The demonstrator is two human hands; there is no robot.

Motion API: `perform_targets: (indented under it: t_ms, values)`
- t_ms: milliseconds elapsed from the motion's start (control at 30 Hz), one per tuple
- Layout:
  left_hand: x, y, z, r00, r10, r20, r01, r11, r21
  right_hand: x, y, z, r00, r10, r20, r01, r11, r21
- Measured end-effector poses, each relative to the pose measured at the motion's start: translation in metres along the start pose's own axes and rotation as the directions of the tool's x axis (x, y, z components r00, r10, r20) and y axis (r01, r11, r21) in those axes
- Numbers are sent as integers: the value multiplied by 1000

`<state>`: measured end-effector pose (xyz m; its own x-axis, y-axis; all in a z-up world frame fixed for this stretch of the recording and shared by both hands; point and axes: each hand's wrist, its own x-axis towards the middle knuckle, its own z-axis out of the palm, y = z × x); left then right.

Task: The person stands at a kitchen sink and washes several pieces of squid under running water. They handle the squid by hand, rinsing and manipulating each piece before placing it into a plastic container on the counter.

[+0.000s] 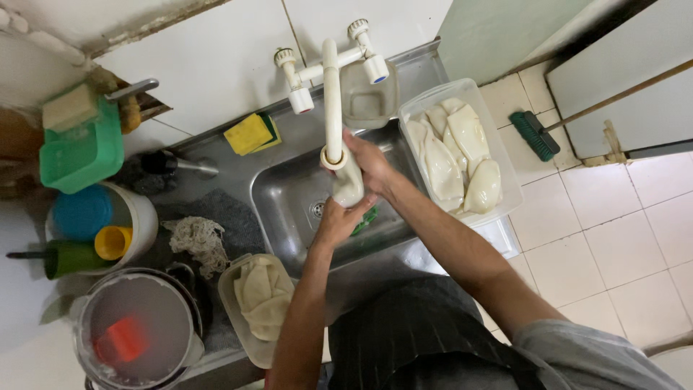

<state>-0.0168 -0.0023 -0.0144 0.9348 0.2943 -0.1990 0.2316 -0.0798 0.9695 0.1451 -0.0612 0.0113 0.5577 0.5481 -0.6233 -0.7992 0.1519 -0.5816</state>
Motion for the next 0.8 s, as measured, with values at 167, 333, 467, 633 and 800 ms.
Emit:
perform_targets:
  t_ms: [167,333,467,633,800]
  values:
    - [3,10,-5,998,18,-55,-15,999,51,28,-4,-18,997,6,-74,-4,1000,20]
    - [14,0,-3,992,-96,-79,92,994,-57,28,0,-27,997,17,-79,-13,999,43]
    - [18,-8,-4,999,-46,3,46,999,-1,17,3,-28,997,59,-51,-56,996,67]
    - [5,14,-8,955,-231,189,285,892,-351,5,4,-16,998,62,-29,-60,996,64]
    - [1,-22,-29,941,-26,338,137,941,-309,5,4,-14,995,94,-25,-84,961,262]
